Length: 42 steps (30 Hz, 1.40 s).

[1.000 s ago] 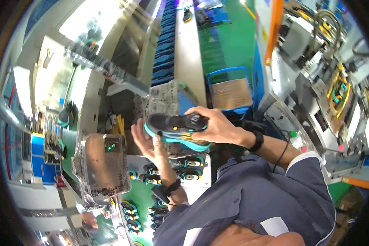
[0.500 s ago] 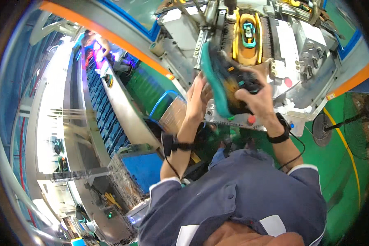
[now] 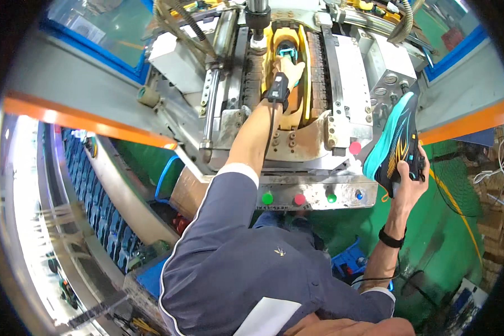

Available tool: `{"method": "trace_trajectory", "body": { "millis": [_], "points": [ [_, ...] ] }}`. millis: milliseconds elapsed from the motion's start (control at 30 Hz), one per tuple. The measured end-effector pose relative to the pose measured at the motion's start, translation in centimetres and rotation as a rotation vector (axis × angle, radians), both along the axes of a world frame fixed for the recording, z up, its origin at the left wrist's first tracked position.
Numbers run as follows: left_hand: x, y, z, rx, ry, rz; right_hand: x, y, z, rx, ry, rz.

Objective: The person is operating a shoe-pressing machine to shape footwear and then placing the finished items on a conveyor belt.

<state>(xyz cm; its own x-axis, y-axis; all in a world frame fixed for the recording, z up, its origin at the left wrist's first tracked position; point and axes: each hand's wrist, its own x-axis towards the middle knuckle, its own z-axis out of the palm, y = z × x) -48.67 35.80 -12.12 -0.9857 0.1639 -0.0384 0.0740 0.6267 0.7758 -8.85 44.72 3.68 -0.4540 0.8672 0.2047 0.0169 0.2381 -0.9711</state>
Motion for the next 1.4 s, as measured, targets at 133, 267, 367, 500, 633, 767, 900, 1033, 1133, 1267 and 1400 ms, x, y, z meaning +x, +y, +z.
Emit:
{"method": "trace_trajectory", "body": {
  "millis": [133,267,367,500,633,767,900,1033,1133,1267,1400],
  "points": [
    [-1.4,-0.7,-0.9,0.119,-0.120,0.024,-2.2,1.5,-0.9,0.083,-0.019,-0.018],
    [0.6,-4.8,1.2,0.736,-0.379,0.062,-9.6,4.8,0.6,0.173,-0.102,0.045],
    [8.3,-11.1,8.4,1.080,-0.744,-0.030,-17.7,6.5,2.3,0.193,-0.388,0.178],
    [16.3,-20.5,11.4,1.010,-0.648,-0.100,-28.9,2.8,1.3,0.323,-0.631,0.452],
    [22.9,-28.8,15.3,0.903,-0.567,0.053,-36.2,-0.8,-4.5,0.475,-0.798,0.458],
    [29.5,-35.6,15.8,0.976,-0.481,0.393,-39.6,-3.1,-11.1,0.630,-0.751,0.417],
    [35.1,-38.4,15.1,0.947,-0.343,0.567,-40.1,-5.3,-14.2,0.756,-0.766,0.265],
    [39.6,-38.0,14.1,1.046,-0.242,0.806,-39.0,-5.1,-14.2,0.698,-0.782,0.272],
    [41.7,-36.3,13.3,0.953,-0.213,0.900,-33.8,-8.6,-11.2,0.951,-0.365,0.488],
    [43.6,-34.7,11.7,1.169,-0.291,0.870,-15.3,-19.2,-7.2,0.653,-0.058,0.928],
    [45.9,-32.7,10.6,1.306,-0.351,0.975,-9.4,-23.5,-18.7,0.642,-0.155,1.215]
  ]
}}
